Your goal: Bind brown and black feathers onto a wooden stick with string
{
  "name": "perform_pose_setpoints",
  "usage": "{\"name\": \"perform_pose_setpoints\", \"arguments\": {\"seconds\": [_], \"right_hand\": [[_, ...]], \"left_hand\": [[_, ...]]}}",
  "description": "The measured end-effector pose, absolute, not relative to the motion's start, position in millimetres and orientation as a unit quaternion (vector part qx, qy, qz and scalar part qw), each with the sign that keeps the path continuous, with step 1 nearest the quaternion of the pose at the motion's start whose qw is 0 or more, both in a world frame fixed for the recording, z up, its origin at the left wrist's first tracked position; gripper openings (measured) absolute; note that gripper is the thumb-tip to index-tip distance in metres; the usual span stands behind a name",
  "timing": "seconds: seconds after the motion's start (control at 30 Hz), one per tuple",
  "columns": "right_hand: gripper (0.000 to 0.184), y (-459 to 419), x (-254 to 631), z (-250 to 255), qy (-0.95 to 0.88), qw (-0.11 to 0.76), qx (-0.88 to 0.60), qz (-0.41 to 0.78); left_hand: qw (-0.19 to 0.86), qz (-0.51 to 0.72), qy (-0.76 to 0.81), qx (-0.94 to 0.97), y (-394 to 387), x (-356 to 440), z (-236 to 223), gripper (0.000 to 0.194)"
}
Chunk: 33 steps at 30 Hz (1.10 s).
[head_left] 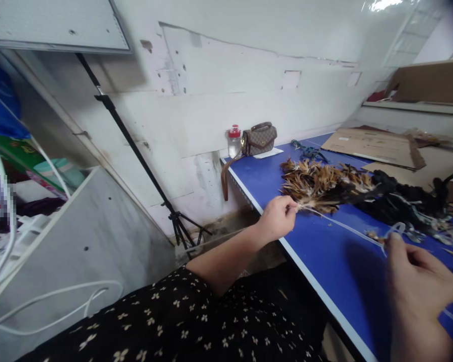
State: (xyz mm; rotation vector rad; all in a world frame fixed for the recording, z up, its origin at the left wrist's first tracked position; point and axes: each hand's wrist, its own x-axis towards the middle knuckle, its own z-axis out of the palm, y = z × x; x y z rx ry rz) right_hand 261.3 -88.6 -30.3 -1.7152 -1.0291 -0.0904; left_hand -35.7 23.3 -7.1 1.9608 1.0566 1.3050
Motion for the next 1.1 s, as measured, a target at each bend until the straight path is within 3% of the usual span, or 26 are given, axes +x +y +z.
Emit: {"name": "perform_pose_setpoints", "arguments": {"seconds": [0.13, 0.3, 0.47, 0.77, 1.1], "right_hand": [[0.045, -84, 245, -21, -0.523, 0.505, -0.675, -0.126], [0.013, -94, 197, -2, -0.595, 0.576, -0.524, -0.199], [0.002, -99, 178, -1, -0.614, 0.594, -0.482, -0.194], [0.010, -89, 187, -13, -0.617, 0.566, -0.502, -0.217], [0.008, -86, 191, -20, -0.643, 0.542, -0.490, -0.229]], "left_hand": [[0.302, 0.508, 0.372, 0.715, 18, -24, -12, 0.006], [0.171, 0.492, 0.318, 0.793, 1, -15, -11, 0.015], [0.098, 0.452, 0.302, 0.833, -17, -4, -14, 0.025], [0.053, 0.417, 0.294, 0.858, -31, 1, -11, 0.024], [0.091, 0.442, 0.282, 0.846, -25, 0, -15, 0.027]]}}
